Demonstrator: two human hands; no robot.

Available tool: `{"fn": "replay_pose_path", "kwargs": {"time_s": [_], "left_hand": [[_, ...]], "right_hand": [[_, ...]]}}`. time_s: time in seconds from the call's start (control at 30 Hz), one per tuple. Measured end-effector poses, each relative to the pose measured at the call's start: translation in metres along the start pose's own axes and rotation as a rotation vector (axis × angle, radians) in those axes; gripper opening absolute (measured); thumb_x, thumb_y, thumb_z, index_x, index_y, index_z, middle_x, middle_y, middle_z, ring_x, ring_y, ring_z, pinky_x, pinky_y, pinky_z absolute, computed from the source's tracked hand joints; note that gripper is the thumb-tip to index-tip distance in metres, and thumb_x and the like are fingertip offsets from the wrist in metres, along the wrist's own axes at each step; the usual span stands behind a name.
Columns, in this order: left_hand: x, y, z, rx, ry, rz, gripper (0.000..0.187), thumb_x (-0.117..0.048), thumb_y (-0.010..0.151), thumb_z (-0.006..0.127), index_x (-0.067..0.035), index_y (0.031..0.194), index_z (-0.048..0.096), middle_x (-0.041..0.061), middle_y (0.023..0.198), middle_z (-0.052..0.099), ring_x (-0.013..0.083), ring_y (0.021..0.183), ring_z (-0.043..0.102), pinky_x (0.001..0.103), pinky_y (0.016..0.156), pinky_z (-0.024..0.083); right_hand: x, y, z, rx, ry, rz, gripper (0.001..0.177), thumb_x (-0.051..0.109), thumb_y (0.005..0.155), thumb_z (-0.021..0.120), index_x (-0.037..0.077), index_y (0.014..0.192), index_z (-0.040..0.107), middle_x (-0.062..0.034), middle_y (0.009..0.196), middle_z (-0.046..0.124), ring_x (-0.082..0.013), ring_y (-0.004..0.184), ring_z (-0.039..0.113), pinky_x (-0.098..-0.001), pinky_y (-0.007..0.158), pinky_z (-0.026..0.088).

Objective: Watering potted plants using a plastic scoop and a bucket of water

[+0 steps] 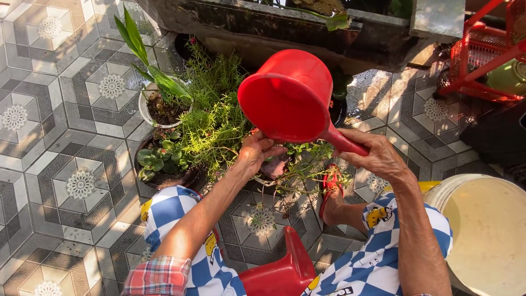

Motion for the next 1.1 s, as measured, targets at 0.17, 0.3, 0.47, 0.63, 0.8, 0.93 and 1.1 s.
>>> {"fn": "replay_pose_path", "kwargs": {"time_s": [0.17, 0.3, 0.47, 0.63, 0.8, 0.93, 1.1], "left_hand": [[-0.010, -0.004, 0.010, -0.011, 0.011, 0.002, 0.033, 0.010, 0.091, 0.054, 0.008, 0.123, 0.059, 0.030, 0.107, 0.070, 0.0459, 0.089, 0.074, 0.051, 0.081, 0.065], [-0.028, -0.009, 0.015, -0.042, 0.052, 0.001, 0.030, 0.008, 0.092, 0.055, 0.008, 0.122, 0.057, 0.026, 0.100, 0.070, 0.0433, 0.081, 0.075, 0.045, 0.075, 0.067], [-0.023, -0.008, 0.013, 0.130, 0.674, 0.059, 0.019, 0.002, 0.095, 0.056, 0.000, 0.111, 0.065, 0.020, 0.088, 0.074, 0.0346, 0.076, 0.076, 0.041, 0.073, 0.065], [-0.050, -0.046, 0.045, 0.195, 1.261, 0.010, 0.025, -0.009, 0.098, 0.052, -0.010, 0.113, 0.072, 0.022, 0.103, 0.075, 0.0388, 0.094, 0.075, 0.048, 0.091, 0.060], [-0.066, -0.055, 0.068, 0.177, 1.308, -0.131, 0.028, -0.021, 0.101, 0.058, -0.001, 0.119, 0.066, 0.021, 0.080, 0.071, 0.0352, 0.074, 0.074, 0.046, 0.080, 0.063], [-0.038, -0.035, 0.047, 0.213, 1.194, -0.144, 0.045, -0.036, 0.101, 0.058, -0.020, 0.143, 0.056, 0.020, 0.127, 0.069, 0.0406, 0.120, 0.065, 0.055, 0.108, 0.048], [-0.041, -0.037, 0.075, 0.226, 0.602, 0.059, 0.071, -0.059, 0.089, 0.073, -0.003, 0.132, 0.063, 0.015, 0.103, 0.077, 0.0209, 0.098, 0.074, 0.034, 0.094, 0.061]], "right_hand": [[-0.002, 0.001, 0.000, 0.005, -0.003, -0.001, 0.062, 0.014, 0.078, 0.084, 0.011, 0.137, 0.067, -0.0273, 0.118, 0.070, -0.0318, 0.062, 0.071, -0.0345, 0.048, 0.060], [0.028, -0.002, 0.000, -0.004, 0.102, 0.013, 0.062, 0.015, 0.079, 0.081, 0.005, 0.138, 0.065, -0.0281, 0.101, 0.072, -0.0260, 0.052, 0.065, -0.0306, 0.042, 0.056], [0.027, -0.001, -0.004, -0.036, 0.229, -0.002, 0.061, 0.010, 0.082, 0.076, -0.001, 0.139, 0.060, -0.0241, 0.091, 0.069, -0.0193, 0.043, 0.060, -0.0260, 0.033, 0.047], [0.029, 0.002, 0.003, -0.055, 0.320, -0.022, 0.061, 0.009, 0.084, 0.074, -0.004, 0.141, 0.057, -0.0237, 0.087, 0.068, -0.0170, 0.040, 0.058, -0.0248, 0.030, 0.044], [0.031, 0.007, 0.009, -0.095, 0.363, -0.040, 0.063, 0.009, 0.084, 0.073, -0.007, 0.142, 0.054, -0.0241, 0.091, 0.066, -0.0168, 0.043, 0.058, -0.0246, 0.032, 0.044], [0.029, 0.013, 0.026, -0.071, 0.404, -0.035, 0.064, 0.011, 0.086, 0.073, -0.005, 0.144, 0.053, -0.0241, 0.090, 0.070, -0.0162, 0.043, 0.059, -0.0242, 0.033, 0.044], [0.031, 0.026, 0.096, -0.080, 0.655, -0.013, 0.061, 0.015, 0.093, 0.069, 0.001, 0.148, 0.045, -0.0205, 0.098, 0.071, -0.0138, 0.048, 0.064, -0.0238, 0.038, 0.051]]}}
Point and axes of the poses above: each hand's wrist, its own y-axis towards the middle knuckle, its own z-axis out of the palm, x = y × z, the point moved 8 cm from there along y, towards the middle knuckle
